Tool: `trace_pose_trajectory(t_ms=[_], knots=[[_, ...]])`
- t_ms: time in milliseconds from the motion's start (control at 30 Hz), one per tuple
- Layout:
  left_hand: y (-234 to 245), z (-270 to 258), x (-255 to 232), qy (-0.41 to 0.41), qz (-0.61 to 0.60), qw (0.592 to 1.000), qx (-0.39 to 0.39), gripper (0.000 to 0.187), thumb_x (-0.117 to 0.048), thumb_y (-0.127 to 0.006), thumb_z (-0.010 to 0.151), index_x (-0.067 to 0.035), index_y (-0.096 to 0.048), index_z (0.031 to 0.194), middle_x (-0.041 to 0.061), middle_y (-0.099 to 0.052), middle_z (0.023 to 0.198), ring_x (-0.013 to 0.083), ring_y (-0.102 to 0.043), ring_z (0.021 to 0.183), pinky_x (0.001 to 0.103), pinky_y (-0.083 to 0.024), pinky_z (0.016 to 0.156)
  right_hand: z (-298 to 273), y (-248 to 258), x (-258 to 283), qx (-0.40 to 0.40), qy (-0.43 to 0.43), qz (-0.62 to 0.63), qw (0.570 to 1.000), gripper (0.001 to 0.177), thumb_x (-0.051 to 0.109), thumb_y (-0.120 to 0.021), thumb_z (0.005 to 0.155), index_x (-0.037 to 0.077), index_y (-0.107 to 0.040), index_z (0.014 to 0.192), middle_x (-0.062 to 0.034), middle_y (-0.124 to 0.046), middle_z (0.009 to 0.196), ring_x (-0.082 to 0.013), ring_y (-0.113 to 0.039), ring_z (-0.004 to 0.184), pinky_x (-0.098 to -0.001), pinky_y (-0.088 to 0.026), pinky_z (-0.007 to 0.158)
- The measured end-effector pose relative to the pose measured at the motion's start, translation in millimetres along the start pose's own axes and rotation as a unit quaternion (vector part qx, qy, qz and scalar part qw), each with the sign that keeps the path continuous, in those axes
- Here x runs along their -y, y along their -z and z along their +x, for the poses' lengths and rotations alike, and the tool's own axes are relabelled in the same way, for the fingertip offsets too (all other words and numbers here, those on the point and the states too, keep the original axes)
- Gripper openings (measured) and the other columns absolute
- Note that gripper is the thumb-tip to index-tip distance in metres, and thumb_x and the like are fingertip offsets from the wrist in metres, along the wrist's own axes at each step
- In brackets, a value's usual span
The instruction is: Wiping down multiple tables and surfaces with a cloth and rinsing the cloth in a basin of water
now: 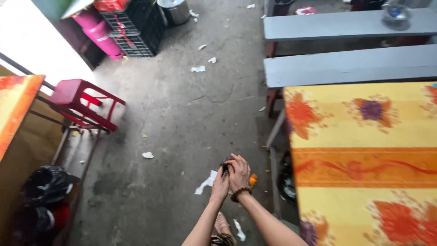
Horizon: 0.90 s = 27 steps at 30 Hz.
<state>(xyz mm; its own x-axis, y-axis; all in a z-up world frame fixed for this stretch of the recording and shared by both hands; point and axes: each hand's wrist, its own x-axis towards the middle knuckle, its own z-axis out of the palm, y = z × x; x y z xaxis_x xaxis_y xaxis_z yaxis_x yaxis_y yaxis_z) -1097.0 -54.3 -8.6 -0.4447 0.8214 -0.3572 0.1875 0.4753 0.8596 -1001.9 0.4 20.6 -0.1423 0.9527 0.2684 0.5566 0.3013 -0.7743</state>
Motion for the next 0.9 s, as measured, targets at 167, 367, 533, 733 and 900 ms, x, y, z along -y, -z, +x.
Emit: trace_pose_trajectory(t_ms=[167, 367, 533, 733, 900], knots=[[79, 85, -44, -0.142, 0.064, 0.986, -0.06, 0.099, -0.006, -0.079, 0.078, -0.014, -0.037, 0.168, 0.024, -0.053, 0.154, 0.0482, -0.053, 0.146, 0.058, -0.039, 0.128, 88, -78, 37, 0.048, -0.059, -0.015, 0.997, 0.015, 0.038, -0.066, 0.104, 0.05, -0.075, 0.101, 0.0304, -0.069, 0.131, -0.002, -0.058, 0.137, -0.0346, -0.043, 0.115], [112, 232, -101, -0.112, 0.115, 0.986, -0.032, 0.061, -0.017, -0.074, 0.092, -0.038, -0.062, 0.148, 0.009, -0.043, 0.165, 0.0468, -0.056, 0.143, 0.07, -0.039, 0.122, 217, -110, 70, 0.046, -0.003, 0.05, 0.998, 0.013, 0.027, -0.067, 0.106, 0.034, -0.078, 0.104, 0.0077, -0.075, 0.131, -0.0234, -0.063, 0.135, -0.0468, -0.048, 0.112], [99, 403, -123, -0.083, 0.151, 0.985, -0.027, 0.05, -0.025, -0.068, 0.099, -0.045, -0.06, 0.144, -0.004, -0.051, 0.157, 0.0367, -0.061, 0.14, 0.069, -0.042, 0.119, 372, -142, 71, 0.066, 0.024, 0.056, 0.996, 0.015, 0.031, -0.066, 0.107, 0.037, -0.079, 0.106, 0.012, -0.074, 0.132, -0.0197, -0.061, 0.138, -0.0458, -0.047, 0.114], [109, 529, -244, -0.043, 0.152, 0.987, -0.008, 0.043, -0.03, -0.058, 0.1, -0.038, -0.057, 0.142, -0.001, -0.062, 0.146, 0.0382, -0.067, 0.13, 0.062, -0.053, 0.114, 574, -179, 55, 0.155, 0.075, 0.047, 0.984, 0.018, 0.027, -0.064, 0.106, 0.037, -0.079, 0.108, 0.0124, -0.08, 0.12, -0.0182, -0.07, 0.125, -0.0447, -0.04, 0.12], [106, 672, -300, 0.01, 0.169, 0.985, -0.013, 0.045, -0.035, -0.057, 0.1, -0.047, -0.057, 0.142, -0.006, -0.068, 0.142, 0.0339, -0.071, 0.125, 0.055, -0.057, 0.11, 718, -206, 54, 0.183, 0.074, 0.011, 0.98, 0.022, 0.032, -0.059, 0.109, 0.045, -0.076, 0.113, 0.0186, -0.081, 0.115, -0.0092, -0.072, 0.12, -0.0431, -0.033, 0.126]])
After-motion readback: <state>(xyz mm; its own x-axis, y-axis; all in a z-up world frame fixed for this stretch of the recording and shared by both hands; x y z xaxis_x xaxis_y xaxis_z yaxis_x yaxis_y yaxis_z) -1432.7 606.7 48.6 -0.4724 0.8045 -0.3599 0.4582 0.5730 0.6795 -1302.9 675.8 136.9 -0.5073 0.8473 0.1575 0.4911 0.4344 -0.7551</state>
